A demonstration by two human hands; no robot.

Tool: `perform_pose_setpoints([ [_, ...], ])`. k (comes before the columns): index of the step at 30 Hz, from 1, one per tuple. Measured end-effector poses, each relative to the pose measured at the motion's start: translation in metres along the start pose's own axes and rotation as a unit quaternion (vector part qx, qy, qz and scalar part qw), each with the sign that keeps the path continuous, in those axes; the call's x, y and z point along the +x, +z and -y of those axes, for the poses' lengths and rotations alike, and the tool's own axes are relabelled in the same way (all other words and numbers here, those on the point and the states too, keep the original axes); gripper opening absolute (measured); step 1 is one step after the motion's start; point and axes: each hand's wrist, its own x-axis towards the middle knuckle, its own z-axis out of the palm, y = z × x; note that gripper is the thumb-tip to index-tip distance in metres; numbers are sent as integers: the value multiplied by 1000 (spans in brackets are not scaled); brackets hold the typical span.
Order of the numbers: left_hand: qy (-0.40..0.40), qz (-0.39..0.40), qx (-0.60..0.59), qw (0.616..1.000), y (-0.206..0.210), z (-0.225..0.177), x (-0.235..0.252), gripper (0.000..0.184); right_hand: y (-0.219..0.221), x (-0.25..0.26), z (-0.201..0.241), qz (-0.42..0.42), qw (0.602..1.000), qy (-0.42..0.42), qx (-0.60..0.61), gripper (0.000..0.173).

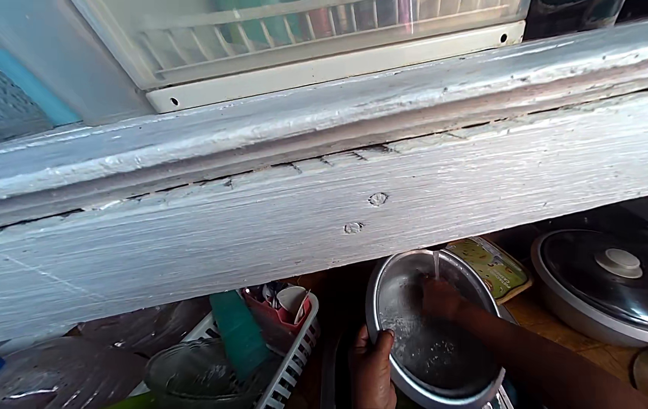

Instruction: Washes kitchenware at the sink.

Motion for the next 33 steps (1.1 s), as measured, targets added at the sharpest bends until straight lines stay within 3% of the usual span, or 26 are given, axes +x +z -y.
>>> perform_pose_setpoints([
  [3,36,4,9,999,-4,-2,3,17,10,-14,-8,29,988,-138,56,33],
  [5,62,-5,18,998,-6,-6,4,17,8,-26,-9,49,978,-174,100,44],
  [6,73,-11,24,997,-7,-9,6,17,4,-34,-12,9,978,-176,112,46],
  [8,98,-17,38,994,-11,-17,12,16,0,-48,-27,-171,961,-167,139,38],
  [10,133,-13,72,988,-14,-22,15,16,5,-54,-45,-351,907,-133,190,30],
  [11,156,-8,94,983,-15,-24,16,15,10,-54,-53,-403,882,-109,217,27],
  [12,180,-2,119,976,-15,-25,17,14,16,-56,-59,-401,878,-80,250,28],
  [16,269,8,231,935,-13,-26,21,7,49,-59,-60,-153,917,-30,367,52],
  [19,303,6,294,906,-9,-30,19,7,66,-48,-51,-64,900,-24,431,58],
  [23,338,-3,341,877,-2,-30,15,11,74,-33,-41,-50,891,-28,450,60],
  [26,376,-6,376,847,5,-27,11,14,69,-28,-35,-61,914,-21,402,56],
  [33,474,-2,426,771,10,-30,4,15,77,-9,-27,-40,924,-58,376,76],
])
